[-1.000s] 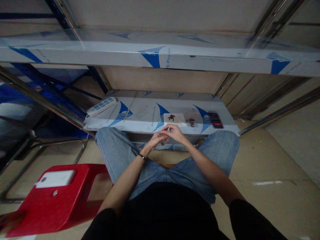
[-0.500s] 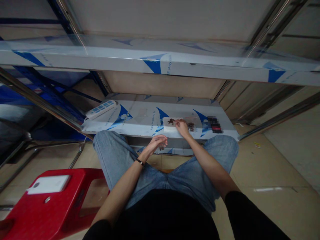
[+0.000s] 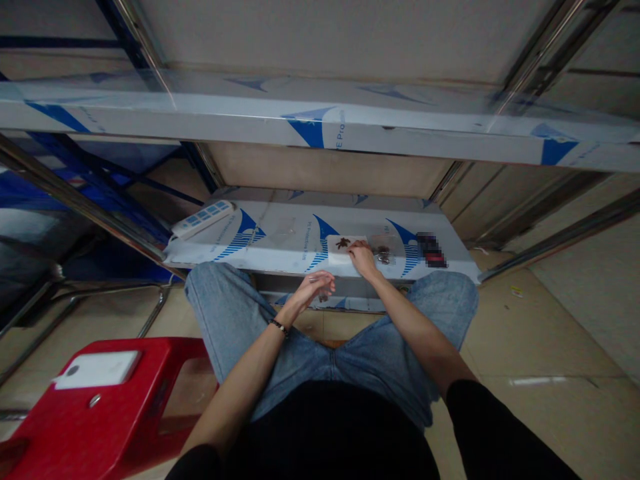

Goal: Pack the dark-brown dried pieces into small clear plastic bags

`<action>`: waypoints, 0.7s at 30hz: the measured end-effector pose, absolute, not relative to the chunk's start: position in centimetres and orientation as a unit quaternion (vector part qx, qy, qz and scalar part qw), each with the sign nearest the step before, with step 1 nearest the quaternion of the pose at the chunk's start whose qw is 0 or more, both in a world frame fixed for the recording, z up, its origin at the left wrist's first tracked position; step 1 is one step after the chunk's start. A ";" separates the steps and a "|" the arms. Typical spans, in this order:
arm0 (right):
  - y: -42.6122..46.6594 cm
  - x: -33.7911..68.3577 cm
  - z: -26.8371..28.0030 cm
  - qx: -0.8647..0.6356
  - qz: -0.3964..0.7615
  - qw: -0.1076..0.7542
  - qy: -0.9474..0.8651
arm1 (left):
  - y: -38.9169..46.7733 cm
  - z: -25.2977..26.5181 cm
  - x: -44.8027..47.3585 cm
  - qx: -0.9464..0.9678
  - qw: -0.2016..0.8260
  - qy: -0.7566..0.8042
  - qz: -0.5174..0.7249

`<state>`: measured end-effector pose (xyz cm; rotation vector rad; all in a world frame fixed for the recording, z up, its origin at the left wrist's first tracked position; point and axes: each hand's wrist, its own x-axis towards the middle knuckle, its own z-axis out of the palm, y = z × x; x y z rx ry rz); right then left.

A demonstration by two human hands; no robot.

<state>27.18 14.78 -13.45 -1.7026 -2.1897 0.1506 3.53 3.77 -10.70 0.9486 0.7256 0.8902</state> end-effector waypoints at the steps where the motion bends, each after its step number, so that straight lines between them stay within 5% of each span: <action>1: 14.9 27.3 -13.6 -0.608 0.053 0.183 -0.771 | 3.8 -10.7 3.6 0.432 0.736 0.329 0.404; 11: 14.5 26.9 -13.5 -0.613 0.031 0.204 -0.762 | 3.8 -10.8 3.5 0.423 0.744 0.318 0.408; 21: 10.3 22.6 -10.6 -0.465 0.266 0.451 -0.714 | 3.8 -10.8 4.2 0.439 0.731 0.346 0.392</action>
